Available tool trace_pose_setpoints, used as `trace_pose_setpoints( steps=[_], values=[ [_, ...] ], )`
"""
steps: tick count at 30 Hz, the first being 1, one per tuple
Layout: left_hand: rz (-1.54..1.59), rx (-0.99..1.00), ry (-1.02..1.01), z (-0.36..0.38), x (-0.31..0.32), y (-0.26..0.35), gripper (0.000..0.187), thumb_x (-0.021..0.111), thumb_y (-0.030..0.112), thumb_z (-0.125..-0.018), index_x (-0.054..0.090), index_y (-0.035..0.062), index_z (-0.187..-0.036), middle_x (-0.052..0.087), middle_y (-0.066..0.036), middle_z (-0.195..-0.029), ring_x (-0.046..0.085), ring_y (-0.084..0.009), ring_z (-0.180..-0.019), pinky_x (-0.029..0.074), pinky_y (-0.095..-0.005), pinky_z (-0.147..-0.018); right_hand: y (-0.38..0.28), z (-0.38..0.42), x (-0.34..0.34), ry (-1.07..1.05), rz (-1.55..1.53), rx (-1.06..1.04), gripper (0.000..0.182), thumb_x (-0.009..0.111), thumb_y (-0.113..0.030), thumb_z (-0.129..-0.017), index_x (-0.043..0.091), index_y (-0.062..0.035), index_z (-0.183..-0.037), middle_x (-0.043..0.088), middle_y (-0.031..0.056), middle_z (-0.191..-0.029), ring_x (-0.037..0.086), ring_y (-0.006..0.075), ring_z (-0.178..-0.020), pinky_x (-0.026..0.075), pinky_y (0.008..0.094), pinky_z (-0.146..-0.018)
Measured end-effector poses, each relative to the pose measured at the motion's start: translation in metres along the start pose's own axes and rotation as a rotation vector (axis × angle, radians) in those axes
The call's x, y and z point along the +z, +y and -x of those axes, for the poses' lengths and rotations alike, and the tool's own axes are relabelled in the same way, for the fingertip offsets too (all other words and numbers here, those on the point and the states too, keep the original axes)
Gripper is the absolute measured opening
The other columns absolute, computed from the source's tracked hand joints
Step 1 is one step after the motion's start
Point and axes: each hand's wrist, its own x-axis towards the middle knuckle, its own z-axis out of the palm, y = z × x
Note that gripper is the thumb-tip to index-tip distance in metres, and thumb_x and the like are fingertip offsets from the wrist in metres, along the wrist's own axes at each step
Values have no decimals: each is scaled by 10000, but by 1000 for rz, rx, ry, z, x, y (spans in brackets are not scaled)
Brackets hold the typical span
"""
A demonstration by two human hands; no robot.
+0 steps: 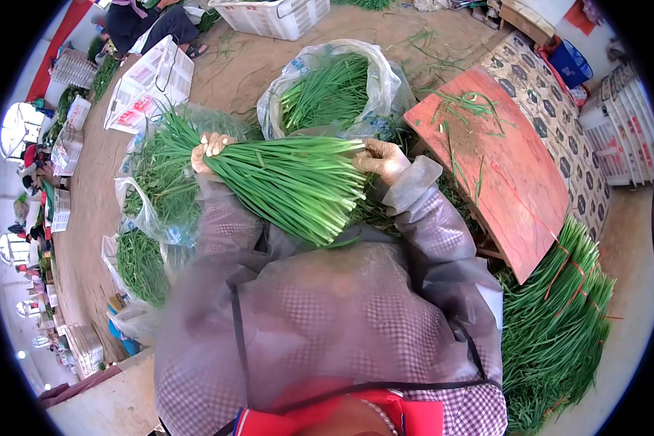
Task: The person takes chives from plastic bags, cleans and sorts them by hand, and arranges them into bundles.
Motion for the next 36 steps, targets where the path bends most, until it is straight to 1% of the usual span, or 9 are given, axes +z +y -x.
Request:
trace_pose_setpoints(
  steps=[11,15,17,19,21,23,25,29,36],
  values=[
    [0,-19,-2,4,-7,1,91,578,54,-724,537,71,-804,448,-4,-602,464,-140,-621,389,-307,-810,7,6,-2,118,-67,-148,318,647,-9,-764,606,35,-1076,647,39,-844,571,82,-747,448,222,-730],
    [11,-10,0,6,-13,4,103,568,63,-727,521,73,-818,449,-5,-602,460,-143,-625,392,-326,-829,17,23,-45,390,199,-193,208,650,-28,-723,680,-20,-929,631,-4,-770,539,74,-663,439,216,-671],
    [21,50,20,9,-21,9,111,568,56,-718,512,72,-813,453,-10,-603,461,-146,-625,394,-331,-830,34,43,-92,527,495,-160,174,628,-70,-730,699,-76,-889,674,62,-795,609,144,-707,482,274,-689],
    [0,48,41,9,-26,15,118,571,44,-708,506,75,-802,455,-16,-602,458,-148,-614,397,-332,-824,22,67,-110,513,1668,189,136,614,-133,-769,702,-131,-872,669,123,-884,641,197,-792,502,301,-701],
    [0,44,68,7,-35,16,115,572,34,-699,520,72,-794,452,-19,-593,457,-149,-602,402,-337,-823,34,71,-107,645,1586,-453,163,615,-184,-802,691,-86,-907,659,116,-848,628,196,-763,499,319,-683],
    [-19,64,109,7,-24,9,109,573,33,-696,527,70,-788,452,-20,-590,458,-150,-598,405,-341,-823,-5,68,-49,307,691,-354,210,640,-200,-811,665,-50,-956,657,129,-886,625,231,-777,495,324,-672],
    [-46,75,147,5,-20,8,104,573,32,-692,535,69,-782,452,-20,-588,459,-151,-595,407,-345,-823,-26,63,2,98,239,-77,283,608,-217,-873,627,23,-1022,633,74,-811,592,134,-740,485,266,-653],
    [-19,30,127,3,-13,7,87,566,29,-694,545,67,-770,462,-26,-587,464,-155,-597,408,-351,-832,-14,45,29,39,196,7,211,626,-144,-853,627,20,-987,617,32,-774,562,83,-676,457,215,-605],
    [-92,103,276,6,-37,13,36,550,41,-707,535,48,-739,483,-37,-588,474,-182,-595,397,-400,-881,6,68,-52,381,433,-16,112,612,-131,-814,638,-22,-816,595,8,-675,519,73,-563,410,220,-505]
  ],
)
